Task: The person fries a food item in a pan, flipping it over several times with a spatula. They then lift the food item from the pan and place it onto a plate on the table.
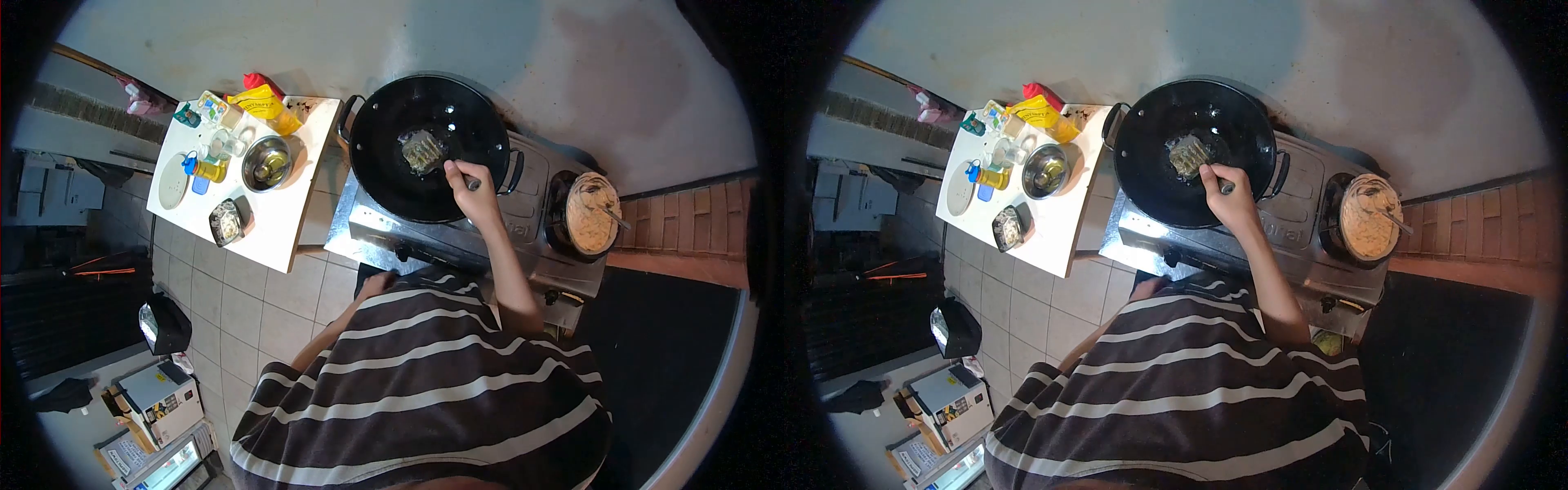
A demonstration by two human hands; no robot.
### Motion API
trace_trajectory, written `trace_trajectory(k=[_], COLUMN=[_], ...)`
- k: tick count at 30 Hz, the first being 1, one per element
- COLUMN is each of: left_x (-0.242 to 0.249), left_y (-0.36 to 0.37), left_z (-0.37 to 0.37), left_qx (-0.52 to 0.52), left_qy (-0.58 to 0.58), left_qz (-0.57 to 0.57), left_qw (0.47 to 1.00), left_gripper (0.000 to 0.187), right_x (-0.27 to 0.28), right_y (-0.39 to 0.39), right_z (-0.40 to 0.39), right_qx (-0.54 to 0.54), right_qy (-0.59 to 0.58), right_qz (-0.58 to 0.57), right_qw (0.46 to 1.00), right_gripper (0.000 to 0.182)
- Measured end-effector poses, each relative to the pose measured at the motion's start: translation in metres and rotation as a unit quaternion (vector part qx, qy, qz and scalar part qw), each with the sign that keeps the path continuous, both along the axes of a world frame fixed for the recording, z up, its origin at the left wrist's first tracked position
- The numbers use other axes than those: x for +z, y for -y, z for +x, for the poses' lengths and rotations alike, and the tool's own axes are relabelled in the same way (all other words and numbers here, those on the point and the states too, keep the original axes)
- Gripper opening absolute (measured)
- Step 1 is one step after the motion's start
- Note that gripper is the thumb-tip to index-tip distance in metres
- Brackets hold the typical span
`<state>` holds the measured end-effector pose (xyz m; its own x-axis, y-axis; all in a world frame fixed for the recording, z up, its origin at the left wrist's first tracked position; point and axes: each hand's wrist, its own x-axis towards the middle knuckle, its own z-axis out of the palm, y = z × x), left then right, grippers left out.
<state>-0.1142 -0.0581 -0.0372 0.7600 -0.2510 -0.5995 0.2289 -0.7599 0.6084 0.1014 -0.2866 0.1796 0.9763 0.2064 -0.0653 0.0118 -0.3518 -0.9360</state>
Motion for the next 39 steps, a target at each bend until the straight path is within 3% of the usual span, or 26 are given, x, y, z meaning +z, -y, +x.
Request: trace_trajectory(k=[2, 3, 4, 6, 9, 14, 16, 26, 32, 39], left_x=[0.004, 0.017, 0.056, 0.085, 0.117, 0.113, 0.11, 0.114, 0.123, 0.121], left_y=[-0.009, -0.016, -0.017, -0.02, -0.019, -0.012, -0.006, -0.009, -0.006, -0.008], left_z=[0.003, 0.006, 0.017, 0.03, 0.044, 0.051, 0.049, 0.055, 0.056, 0.054], left_qx=[0.083, 0.128, 0.173, 0.187, 0.187, 0.125, 0.116, 0.066, 0.096, 0.095], left_qy=[0.142, 0.159, 0.176, 0.318, 0.361, 0.351, 0.349, 0.299, 0.271, 0.294], left_qz=[-0.039, -0.071, -0.101, -0.03, 0.046, 0.11, 0.146, 0.234, 0.209, 0.202], left_qw=[0.986, 0.976, 0.964, 0.929, 0.913, 0.921, 0.918, 0.923, 0.935, 0.93], left_gripper=[0.029, 0.029, 0.03, 0.044, 0.067, 0.079, 0.083, 0.077, 0.074, 0.074], right_x=[-0.013, -0.019, -0.018, -0.009, 0.006, 0.017, 0.022, 0.022, 0.025, 0.032], right_y=[-0.001, -0.001, -0.001, 0.0, 0.006, 0.019, 0.023, 0.015, 0.01, 0.013], right_z=[-0.001, -0.001, -0.001, -0.003, -0.007, -0.011, -0.012, -0.018, -0.015, -0.012], right_qx=[-0.019, -0.036, -0.035, -0.025, -0.017, -0.04, -0.028, 0.022, -0.001, -0.011], right_qy=[0.032, 0.069, 0.069, 0.066, 0.032, 0.073, 0.162, 0.195, 0.159, 0.227], right_qz=[0.005, 0.011, 0.011, 0.059, 0.097, 0.128, 0.072, 0.001, -0.019, -0.026], right_qw=[0.999, 0.997, 0.997, 0.996, 0.995, 0.988, 0.984, 0.98, 0.987, 0.973], right_gripper=[0.035, 0.035, 0.035, 0.034, 0.038, 0.037, 0.035, 0.031, 0.033, 0.026])
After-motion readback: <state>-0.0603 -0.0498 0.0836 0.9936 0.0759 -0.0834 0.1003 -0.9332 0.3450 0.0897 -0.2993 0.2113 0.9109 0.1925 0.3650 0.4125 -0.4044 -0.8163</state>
